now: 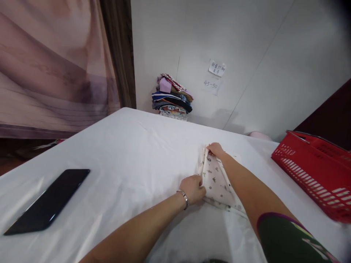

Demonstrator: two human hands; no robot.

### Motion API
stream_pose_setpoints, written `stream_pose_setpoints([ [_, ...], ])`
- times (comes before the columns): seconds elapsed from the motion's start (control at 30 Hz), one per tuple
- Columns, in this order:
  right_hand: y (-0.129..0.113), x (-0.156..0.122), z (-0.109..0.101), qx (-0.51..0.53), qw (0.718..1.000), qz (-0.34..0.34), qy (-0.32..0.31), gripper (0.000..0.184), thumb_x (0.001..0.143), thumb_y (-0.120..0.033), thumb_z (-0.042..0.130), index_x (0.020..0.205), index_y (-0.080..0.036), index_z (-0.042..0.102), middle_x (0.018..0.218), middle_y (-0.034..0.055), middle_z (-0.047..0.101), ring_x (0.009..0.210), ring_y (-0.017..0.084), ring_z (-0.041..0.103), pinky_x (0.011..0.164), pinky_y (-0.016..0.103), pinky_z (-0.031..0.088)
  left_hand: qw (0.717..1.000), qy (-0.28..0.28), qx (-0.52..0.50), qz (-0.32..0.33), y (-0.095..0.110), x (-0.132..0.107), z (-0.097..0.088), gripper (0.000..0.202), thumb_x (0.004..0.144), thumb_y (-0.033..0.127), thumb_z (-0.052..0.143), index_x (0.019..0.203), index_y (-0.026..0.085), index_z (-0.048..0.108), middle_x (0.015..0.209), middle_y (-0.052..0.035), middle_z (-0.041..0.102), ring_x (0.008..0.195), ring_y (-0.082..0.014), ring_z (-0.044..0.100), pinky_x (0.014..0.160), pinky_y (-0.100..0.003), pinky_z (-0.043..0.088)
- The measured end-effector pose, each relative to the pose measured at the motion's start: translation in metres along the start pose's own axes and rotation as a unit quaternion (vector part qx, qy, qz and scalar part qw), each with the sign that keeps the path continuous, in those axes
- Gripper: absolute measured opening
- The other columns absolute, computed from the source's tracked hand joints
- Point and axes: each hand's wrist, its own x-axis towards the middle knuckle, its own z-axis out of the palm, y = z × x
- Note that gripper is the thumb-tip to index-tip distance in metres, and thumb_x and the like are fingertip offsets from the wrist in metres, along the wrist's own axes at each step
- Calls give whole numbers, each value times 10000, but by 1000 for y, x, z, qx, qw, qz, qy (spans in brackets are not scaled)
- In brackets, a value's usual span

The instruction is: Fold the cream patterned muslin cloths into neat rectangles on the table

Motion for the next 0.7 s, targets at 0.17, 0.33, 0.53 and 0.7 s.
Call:
stream_pose_setpoints([
  [0.17,1,-7,-4,6,1000,-12,9,291,824,-368,552,654,-133,546,545,12,574,440,93,531,436,207,435,1000,-3,8,-1,1,0,-2,148,718,306,484,724,206,593,803,-23,645,733,-171,575,580,-262,341],
  [0.33,9,-22,-7,-3,994,-104,36,283,876,-320,403,807,-139,610,752,66,656,645,132,613,586,239,486,1000,5,-2,-3,1,1,-1,354,819,439,375,701,209,616,777,-31,659,727,-176,585,579,-265,344],
  [0.53,23,-39,13,-73,963,-248,75,190,768,-200,512,886,-184,660,1074,71,606,1059,192,502,958,329,343,999,-3,16,-35,3,3,-2,322,808,346,387,720,207,664,771,-50,675,729,-178,594,582,-265,346],
  [0.7,26,-41,10,-112,956,-261,73,242,790,-250,486,963,-192,644,1075,63,602,1010,182,530,925,317,374,999,-6,8,-44,2,2,-2,306,793,327,402,713,209,673,750,-40,676,708,-166,593,559,-257,334],
])
